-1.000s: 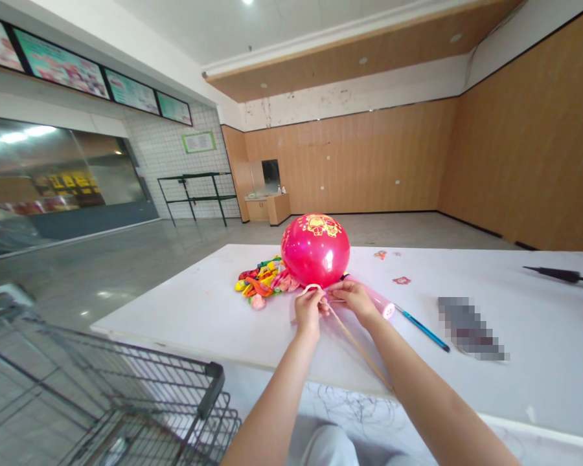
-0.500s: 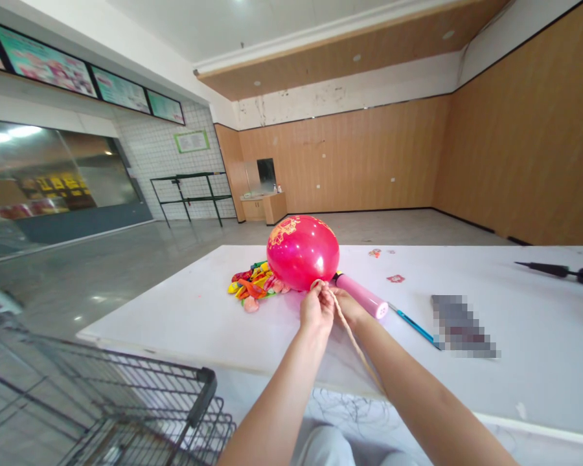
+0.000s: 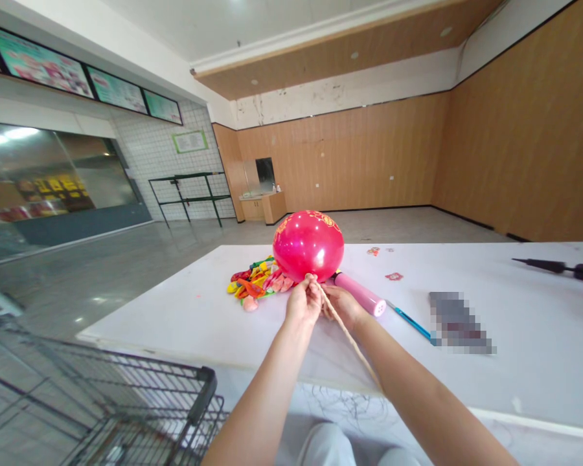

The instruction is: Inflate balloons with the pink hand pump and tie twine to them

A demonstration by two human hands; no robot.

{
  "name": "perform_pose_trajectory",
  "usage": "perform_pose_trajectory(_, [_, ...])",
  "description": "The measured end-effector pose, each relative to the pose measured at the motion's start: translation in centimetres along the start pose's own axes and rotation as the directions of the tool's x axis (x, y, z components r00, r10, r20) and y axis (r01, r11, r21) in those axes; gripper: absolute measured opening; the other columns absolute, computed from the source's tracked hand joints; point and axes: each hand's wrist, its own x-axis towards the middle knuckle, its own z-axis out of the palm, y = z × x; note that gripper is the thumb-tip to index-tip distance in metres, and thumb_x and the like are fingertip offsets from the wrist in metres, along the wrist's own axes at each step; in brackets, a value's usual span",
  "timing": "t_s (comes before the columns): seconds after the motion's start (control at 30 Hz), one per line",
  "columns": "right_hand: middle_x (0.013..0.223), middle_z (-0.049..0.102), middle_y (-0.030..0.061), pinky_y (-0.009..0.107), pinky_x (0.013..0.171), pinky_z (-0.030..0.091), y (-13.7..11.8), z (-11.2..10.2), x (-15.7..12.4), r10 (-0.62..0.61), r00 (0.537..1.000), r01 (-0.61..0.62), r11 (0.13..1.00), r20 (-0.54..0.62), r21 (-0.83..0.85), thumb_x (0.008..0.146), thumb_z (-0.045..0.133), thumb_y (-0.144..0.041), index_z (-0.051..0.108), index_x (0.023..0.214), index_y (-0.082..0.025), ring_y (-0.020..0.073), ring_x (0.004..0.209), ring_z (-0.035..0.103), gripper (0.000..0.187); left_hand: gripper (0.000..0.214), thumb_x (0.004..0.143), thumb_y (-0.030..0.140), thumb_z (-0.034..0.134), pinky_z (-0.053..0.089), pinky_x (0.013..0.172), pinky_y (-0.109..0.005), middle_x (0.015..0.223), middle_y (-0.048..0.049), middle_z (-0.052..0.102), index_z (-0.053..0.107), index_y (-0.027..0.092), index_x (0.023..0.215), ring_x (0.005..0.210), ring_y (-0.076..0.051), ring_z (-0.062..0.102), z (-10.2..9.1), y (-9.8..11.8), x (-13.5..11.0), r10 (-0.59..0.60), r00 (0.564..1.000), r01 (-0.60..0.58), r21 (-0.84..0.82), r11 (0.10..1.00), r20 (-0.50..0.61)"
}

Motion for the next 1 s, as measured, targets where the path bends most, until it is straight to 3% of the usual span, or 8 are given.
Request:
perform_pose_trajectory(0.13, [0.063, 0.067, 0.0023, 0.025, 0.057, 0.049, -0.4, -0.3, -0.3, 0.032, 0.999, -0.032, 0.999, -0.014, -0.004, 0.06, 0.079, -0.038, 0.067, 0.073, -0.015, 0.013, 0.056, 0.06, 0.029, 0.023, 0.089, 0.0, 0.042, 0.042, 0.037, -0.004, 0.057, 0.0018, 0.053, 0.054, 0.01, 0.073, 0.038, 0.0, 0.048, -0.4, 1.1, 0.1, -0.048, 0.999, 0.048, -0.003, 0.999, 0.014])
perform_pose_trajectory(0.27, [0.052, 0.061, -0.0011, 0.021, 0.042, 0.038, -0.3, -0.5, -0.2, 0.022, 0.982, -0.051, 0.987, -0.185, -0.15, 0.057, 0.077, -0.04, 0.063, 0.069, -0.017, 0.0108, 0.043, 0.053, 0.03, 0.022, 0.09, 0.002, 0.042, 0.038, 0.034, -0.005, 0.057, 0.0014, 0.054, 0.055, 0.008, 0.074, 0.036, 0.001, 0.044, -1.0, 2.0, 0.8, -0.033, 0.999, 0.032, 0.065, 0.997, 0.019])
perform_pose_trajectory(0.37, [0.048, 0.059, -0.0019, 0.02, 0.037, 0.032, -0.4, -0.5, -0.1, 0.015, 0.968, -0.067, 0.977, -0.249, -0.202, 0.057, 0.075, -0.037, 0.062, 0.067, -0.016, 0.0094, 0.038, 0.049, 0.026, 0.019, 0.086, 0.0, 0.047, 0.033, 0.034, -0.005, 0.055, 0.0017, 0.053, 0.055, 0.009, 0.071, 0.035, 0.001, 0.041, -1.8, 2.3, 1.8, 0.05, 0.999, -0.052, 0.164, 0.985, 0.018])
perform_pose_trajectory(0.47, [0.047, 0.057, -0.0021, 0.02, 0.039, 0.034, -0.6, -0.6, 0.0, -0.041, 0.964, -0.028, 0.967, -0.261, -0.255, 0.058, 0.073, -0.033, 0.064, 0.064, -0.015, 0.0087, 0.039, 0.048, 0.02, 0.013, 0.076, 0.002, 0.059, 0.031, 0.035, -0.008, 0.053, 0.0015, 0.054, 0.056, 0.009, 0.065, 0.037, 0.0, 0.042, -3.2, 2.3, 3.3, 0.237, 0.969, -0.245, 0.305, 0.92, 0.065])
perform_pose_trajectory(0.57, [0.05, 0.058, -0.0015, 0.022, 0.044, 0.04, -0.7, -0.6, 0.0, -0.179, 0.961, 0.095, 0.93, -0.211, -0.356, 0.063, 0.07, -0.034, 0.066, 0.063, -0.015, 0.0093, 0.043, 0.049, 0.019, 0.012, 0.064, 0.013, 0.072, 0.033, 0.037, -0.012, 0.05, 0.0011, 0.055, 0.06, 0.009, 0.063, 0.039, -0.003, 0.045, -5.1, 1.9, 4.8, 0.373, 0.914, -0.402, 0.486, 0.776, 0.16])
perform_pose_trajectory(0.67, [0.063, 0.065, 0.0022, 0.025, 0.049, 0.045, -0.7, -0.5, -0.1, -0.337, 0.934, 0.241, 0.838, -0.117, -0.49, 0.07, 0.067, -0.036, 0.071, 0.07, -0.017, 0.0124, 0.052, 0.054, 0.019, 0.022, 0.057, 0.026, 0.076, 0.035, 0.035, -0.017, 0.048, 0.0003, 0.056, 0.062, 0.01, 0.062, 0.036, -0.007, 0.046, -7.1, 1.5, 6.1, 0.49, 0.855, -0.482, 0.609, 0.63, 0.171])
perform_pose_trajectory(0.83, [0.086, 0.073, 0.0064, 0.033, 0.077, 0.05, -0.7, -0.1, -0.3, -0.486, 0.861, 0.463, 0.622, 0.151, -0.631, 0.082, 0.061, -0.031, 0.074, 0.081, -0.02, 0.02, 0.08, 0.065, 0.017, 0.025, 0.051, 0.031, 0.075, 0.039, 0.037, -0.022, 0.045, 0.0002, 0.056, 0.065, 0.011, 0.062, 0.036, -0.01, 0.048, -8.4, 0.7, 7.1, 0.546, 0.826, -0.5, 0.633, 0.591, 0.142])
perform_pose_trajectory(1.0, [0.082, 0.071, 0.0053, 0.03, 0.069, 0.051, -0.4, 0.0, -0.5, -0.473, 0.867, 0.456, 0.631, 0.155, -0.627, 0.084, 0.06, -0.036, 0.073, 0.084, -0.02, 0.0191, 0.077, 0.064, 0.02, 0.022, 0.054, 0.029, 0.073, 0.042, 0.041, -0.022, 0.047, 0.0006, 0.058, 0.068, 0.011, 0.066, 0.038, -0.01, 0.049, -8.0, 0.2, 6.9, 0.577, 0.804, -0.529, 0.619, 0.58, 0.147])
